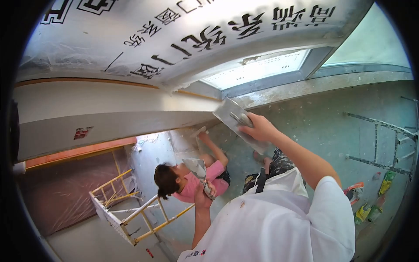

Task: Applying and smoothing putty or plaster on walls and edges using a trowel and putty knife.

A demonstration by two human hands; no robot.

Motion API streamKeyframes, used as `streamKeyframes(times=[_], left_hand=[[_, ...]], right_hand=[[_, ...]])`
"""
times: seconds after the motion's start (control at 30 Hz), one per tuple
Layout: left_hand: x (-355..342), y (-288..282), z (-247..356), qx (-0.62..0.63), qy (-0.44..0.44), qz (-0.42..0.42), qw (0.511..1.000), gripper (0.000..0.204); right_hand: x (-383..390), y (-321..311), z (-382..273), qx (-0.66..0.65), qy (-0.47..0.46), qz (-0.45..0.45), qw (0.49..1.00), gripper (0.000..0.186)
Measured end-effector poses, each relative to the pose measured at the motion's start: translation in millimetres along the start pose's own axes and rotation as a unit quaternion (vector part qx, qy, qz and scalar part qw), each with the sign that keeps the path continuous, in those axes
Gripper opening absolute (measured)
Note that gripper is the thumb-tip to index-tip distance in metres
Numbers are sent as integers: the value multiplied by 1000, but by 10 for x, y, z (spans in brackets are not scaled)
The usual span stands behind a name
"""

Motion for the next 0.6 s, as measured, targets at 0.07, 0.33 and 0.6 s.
streamKeyframes(times=[0.07,0.33,0.6], left_hand=[[-30,17,-99,5,-17,-20,1000,42],[-462,169,-126,-43,-55,-25,997,30],[-849,706,172,-150,15,-26,988,35]], right_hand=[[601,-459,342,198,53,3,979,39],[2419,-608,2325,183,369,66,909,55],[1483,-858,-102,148,77,157,974,39]])
Point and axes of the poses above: each hand's wrist, its own x-axis away from the middle knuckle, its own y-axis out of the palm, z = x × y, the point moved 6 cm from there along -x, towards the middle knuckle, and after that the axes turned 9 degrees about x, right-handed, at the moved point
